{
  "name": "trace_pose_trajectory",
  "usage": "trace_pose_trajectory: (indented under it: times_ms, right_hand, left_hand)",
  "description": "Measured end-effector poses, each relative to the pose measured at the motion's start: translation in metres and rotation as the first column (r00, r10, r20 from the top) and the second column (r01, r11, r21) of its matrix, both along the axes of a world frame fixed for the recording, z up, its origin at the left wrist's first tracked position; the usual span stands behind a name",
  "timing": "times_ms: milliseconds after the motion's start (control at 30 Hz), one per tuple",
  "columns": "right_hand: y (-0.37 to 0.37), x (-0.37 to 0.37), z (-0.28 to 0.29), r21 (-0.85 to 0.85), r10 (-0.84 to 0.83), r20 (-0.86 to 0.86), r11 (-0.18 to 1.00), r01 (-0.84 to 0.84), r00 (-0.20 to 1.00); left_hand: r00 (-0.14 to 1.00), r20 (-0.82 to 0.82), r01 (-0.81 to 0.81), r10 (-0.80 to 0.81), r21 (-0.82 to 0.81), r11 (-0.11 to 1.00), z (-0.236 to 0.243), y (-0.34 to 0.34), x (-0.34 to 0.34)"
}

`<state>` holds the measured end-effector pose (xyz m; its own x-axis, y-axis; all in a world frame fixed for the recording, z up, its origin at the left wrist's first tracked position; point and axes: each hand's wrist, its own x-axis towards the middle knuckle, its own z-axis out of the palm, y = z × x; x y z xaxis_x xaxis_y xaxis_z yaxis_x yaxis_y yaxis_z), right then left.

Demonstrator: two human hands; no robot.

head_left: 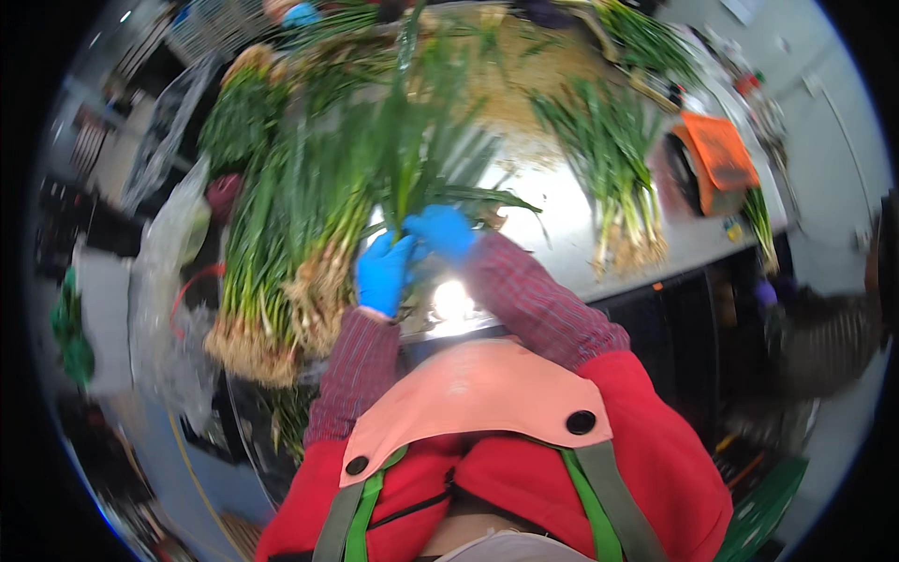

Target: The person trims green onions on a stainless steel table using scissors. They repeatedly pick up bunches, cut off roots and leaf tips, and place the trimmed onions aside. Another person works nearby on similar onions.

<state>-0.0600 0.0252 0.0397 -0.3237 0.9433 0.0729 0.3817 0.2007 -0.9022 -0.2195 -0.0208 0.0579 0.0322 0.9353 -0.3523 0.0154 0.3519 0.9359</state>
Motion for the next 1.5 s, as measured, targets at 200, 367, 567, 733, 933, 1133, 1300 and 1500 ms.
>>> trace_pose_trajectory:
  times_ms: [200, 367, 567, 733, 933, 1133, 1300, 1500]
  right_hand:
    - [0.015, -0.031, -0.004, -0.050, 0.052, 0.601, 0.998, -0.027, 0.797]
    - [0.079, 0.020, -0.031, 0.292, -0.247, 0.720, 0.956, 0.040, 0.648]
    - [0.096, 0.052, -0.032, -0.236, 0.074, 0.441, 0.971, 0.037, 0.895]
    - [0.023, 0.003, -0.002, -0.431, 0.105, -0.063, 0.894, -0.122, 0.993]
    - [-0.048, 0.006, 0.041, -0.416, 0.138, 0.167, 0.908, -0.057, 0.976]
    - [-0.095, 0.078, 0.043, -0.336, 0.111, 0.348, 0.942, 0.013, 0.931]
    - [-0.133, 0.152, 0.040, 0.166, -0.117, 0.591, 0.986, 0.022, 0.798]
    - [-0.143, 0.233, 0.045, 0.374, -0.322, 0.658, 0.924, 0.075, 0.681]
  left_hand:
    - [0.834, -0.548, 0.185, -0.060, 0.175, 0.967, -0.011, 0.031, -0.005]
    - [0.877, -0.400, 0.325, -0.268, 0.083, 0.942, 0.008, 0.018, -0.001]
    - [0.988, 0.024, -0.151, 0.152, -0.045, 0.988, 0.033, 0.044, -0.014]
    - [0.866, 0.468, -0.218, 0.174, 0.041, 0.975, 0.032, 0.069, -0.009]
    - [0.700, 0.703, -0.189, 0.123, 0.016, 0.982, 0.006, 0.079, 0.003]
    - [0.506, 0.838, -0.131, 0.204, -0.159, 0.979, -0.028, 0.115, -0.028]
    - [0.478, 0.843, -0.279, 0.246, -0.120, 0.953, -0.046, 0.162, -0.092]
    - [0.686, 0.677, -0.454, 0.267, 0.111, 0.884, -0.061, 0.215, -0.151]
